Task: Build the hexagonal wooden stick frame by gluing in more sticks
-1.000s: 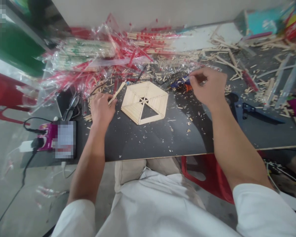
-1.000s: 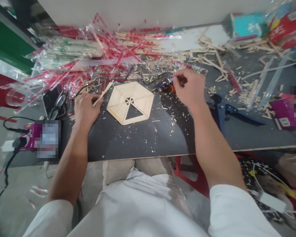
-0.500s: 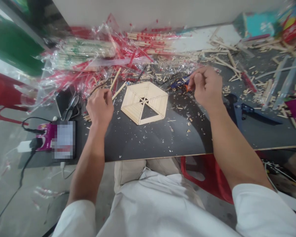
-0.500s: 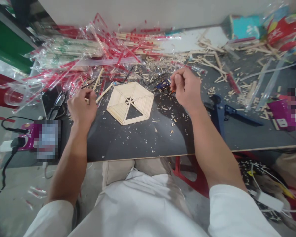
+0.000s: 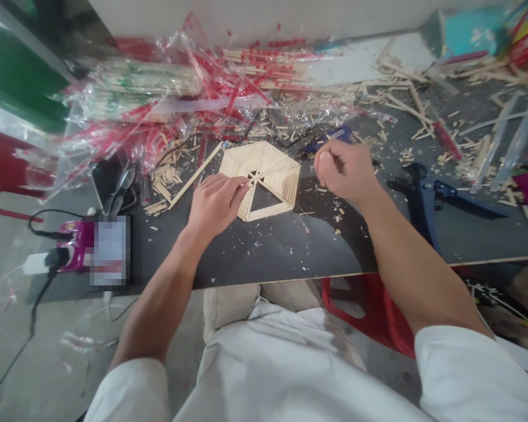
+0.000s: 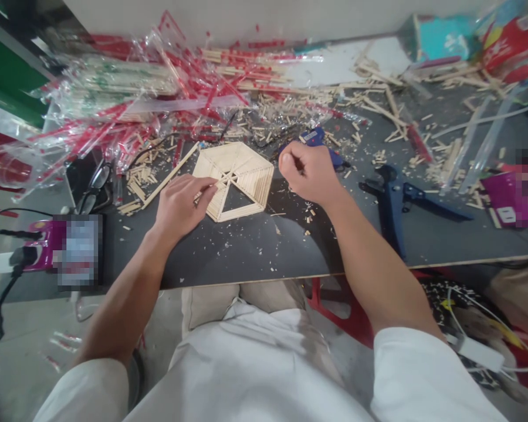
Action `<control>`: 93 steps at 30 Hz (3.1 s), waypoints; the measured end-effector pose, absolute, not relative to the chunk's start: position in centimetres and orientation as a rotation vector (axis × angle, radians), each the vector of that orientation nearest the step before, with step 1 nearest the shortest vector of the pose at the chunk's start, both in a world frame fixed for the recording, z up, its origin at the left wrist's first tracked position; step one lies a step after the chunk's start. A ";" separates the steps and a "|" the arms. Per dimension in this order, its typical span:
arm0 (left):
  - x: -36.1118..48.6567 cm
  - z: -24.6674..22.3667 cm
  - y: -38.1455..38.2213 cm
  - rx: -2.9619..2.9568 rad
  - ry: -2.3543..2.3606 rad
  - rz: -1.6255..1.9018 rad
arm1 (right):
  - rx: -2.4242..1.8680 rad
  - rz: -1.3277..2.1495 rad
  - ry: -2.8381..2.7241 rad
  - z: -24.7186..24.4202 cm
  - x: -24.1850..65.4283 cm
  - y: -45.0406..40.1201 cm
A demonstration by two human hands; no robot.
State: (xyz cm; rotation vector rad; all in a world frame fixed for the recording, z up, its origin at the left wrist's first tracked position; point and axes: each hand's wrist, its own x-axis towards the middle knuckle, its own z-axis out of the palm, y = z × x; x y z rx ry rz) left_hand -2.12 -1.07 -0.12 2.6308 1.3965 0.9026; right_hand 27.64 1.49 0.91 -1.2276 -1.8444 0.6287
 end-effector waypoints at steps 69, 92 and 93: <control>-1.5 0.3 -2.1 2.523 1.237 0.745 | -0.924 0.345 -2.180 0.5 25.1 -0.3; -1.9 1.5 -1.9 2.584 1.076 0.382 | -0.888 0.671 -2.388 0.6 27.5 1.0; -2.0 1.7 -1.8 2.600 1.060 0.341 | -0.891 0.732 -2.394 0.8 27.9 1.2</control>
